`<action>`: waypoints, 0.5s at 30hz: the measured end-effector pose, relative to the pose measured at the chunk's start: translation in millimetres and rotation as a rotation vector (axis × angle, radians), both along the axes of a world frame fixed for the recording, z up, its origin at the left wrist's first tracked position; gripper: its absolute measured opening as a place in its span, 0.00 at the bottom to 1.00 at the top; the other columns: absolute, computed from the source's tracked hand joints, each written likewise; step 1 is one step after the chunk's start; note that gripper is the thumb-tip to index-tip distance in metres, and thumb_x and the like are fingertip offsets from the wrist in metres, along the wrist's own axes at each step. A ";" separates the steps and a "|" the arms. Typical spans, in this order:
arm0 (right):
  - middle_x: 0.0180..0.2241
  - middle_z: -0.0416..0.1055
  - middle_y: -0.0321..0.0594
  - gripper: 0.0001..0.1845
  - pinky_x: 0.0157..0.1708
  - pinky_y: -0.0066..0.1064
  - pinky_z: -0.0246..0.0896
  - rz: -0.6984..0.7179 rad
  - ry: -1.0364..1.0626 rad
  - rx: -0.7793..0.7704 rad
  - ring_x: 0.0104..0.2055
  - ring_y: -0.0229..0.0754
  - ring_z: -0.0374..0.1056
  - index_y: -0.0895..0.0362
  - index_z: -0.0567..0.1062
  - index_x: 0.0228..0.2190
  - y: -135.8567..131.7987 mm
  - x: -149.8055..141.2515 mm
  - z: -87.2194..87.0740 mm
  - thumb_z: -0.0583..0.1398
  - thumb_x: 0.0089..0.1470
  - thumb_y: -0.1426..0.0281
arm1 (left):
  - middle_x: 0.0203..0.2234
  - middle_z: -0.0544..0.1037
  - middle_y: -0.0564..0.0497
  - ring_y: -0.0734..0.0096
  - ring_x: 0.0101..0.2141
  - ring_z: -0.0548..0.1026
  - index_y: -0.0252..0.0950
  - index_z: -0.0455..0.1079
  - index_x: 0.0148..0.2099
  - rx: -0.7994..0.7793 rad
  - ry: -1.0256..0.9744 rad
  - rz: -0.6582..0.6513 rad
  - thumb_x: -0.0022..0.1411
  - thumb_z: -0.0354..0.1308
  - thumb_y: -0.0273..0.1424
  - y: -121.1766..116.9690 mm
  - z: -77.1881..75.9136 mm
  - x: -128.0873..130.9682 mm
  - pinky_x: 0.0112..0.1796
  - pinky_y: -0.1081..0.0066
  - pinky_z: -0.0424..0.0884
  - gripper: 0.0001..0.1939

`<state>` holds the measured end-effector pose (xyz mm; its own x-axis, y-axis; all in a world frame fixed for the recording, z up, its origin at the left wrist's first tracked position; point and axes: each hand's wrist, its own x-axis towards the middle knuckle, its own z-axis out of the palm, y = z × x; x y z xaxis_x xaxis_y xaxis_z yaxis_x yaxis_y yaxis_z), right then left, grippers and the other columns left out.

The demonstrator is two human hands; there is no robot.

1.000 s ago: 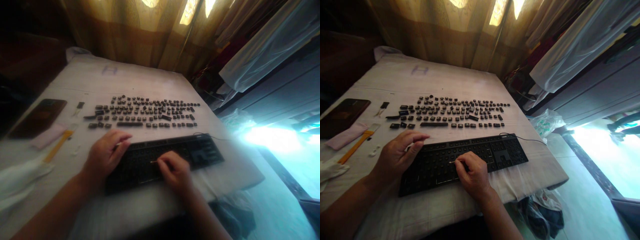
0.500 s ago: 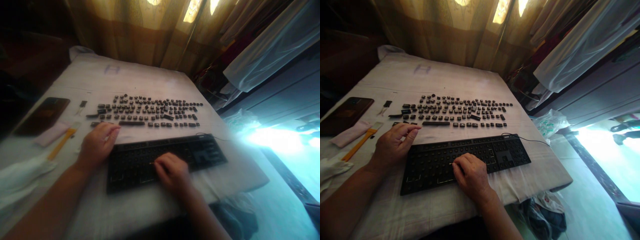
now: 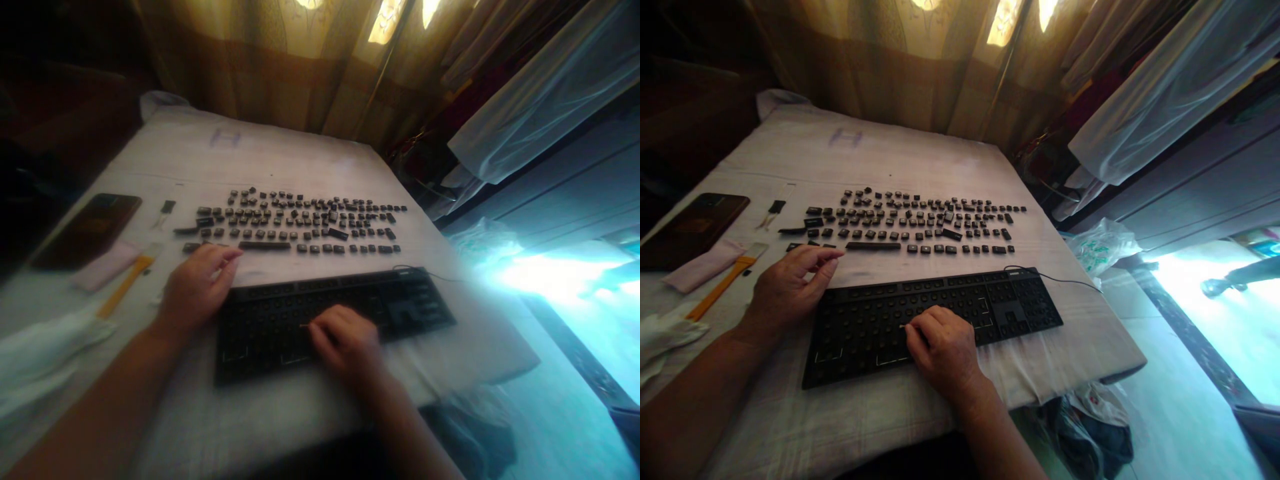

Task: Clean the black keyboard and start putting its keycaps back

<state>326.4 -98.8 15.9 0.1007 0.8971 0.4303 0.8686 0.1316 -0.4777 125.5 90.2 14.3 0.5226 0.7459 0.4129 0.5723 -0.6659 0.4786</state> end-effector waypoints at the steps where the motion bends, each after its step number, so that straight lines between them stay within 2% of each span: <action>1: 0.25 0.72 0.39 0.12 0.30 0.29 0.62 -0.002 -0.010 -0.001 0.28 0.39 0.69 0.56 0.74 0.25 0.1 0.1 -0.2 0.58 0.62 0.73 | 0.40 0.79 0.49 0.64 0.37 0.77 0.42 0.72 0.47 -0.002 0.003 -0.002 0.69 0.50 0.37 0.0 0.0 -0.2 0.29 0.69 0.71 0.11; 8: 0.23 0.70 0.37 0.18 0.27 0.28 0.59 0.008 -0.079 -0.025 0.26 0.37 0.65 0.55 0.72 0.22 -0.2 1.5 -0.9 0.56 0.64 0.70 | 0.39 0.79 0.49 0.65 0.35 0.77 0.40 0.73 0.46 0.017 0.005 -0.013 0.69 0.50 0.37 -0.1 0.1 0.0 0.31 0.69 0.72 0.12; 15: 0.25 0.72 0.39 0.16 0.29 0.29 0.61 0.016 -0.082 -0.024 0.28 0.39 0.68 0.55 0.74 0.25 1.1 1.1 0.1 0.56 0.64 0.70 | 0.39 0.79 0.49 0.64 0.34 0.77 0.41 0.72 0.46 0.024 -0.003 -0.030 0.68 0.50 0.36 -0.2 0.6 0.3 0.32 0.67 0.73 0.12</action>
<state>327.6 -97.8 16.0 0.0514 0.9085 0.4147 0.9027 0.1354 -0.4085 125.9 89.9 15.0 0.5437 0.7197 0.4317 0.5504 -0.6941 0.4640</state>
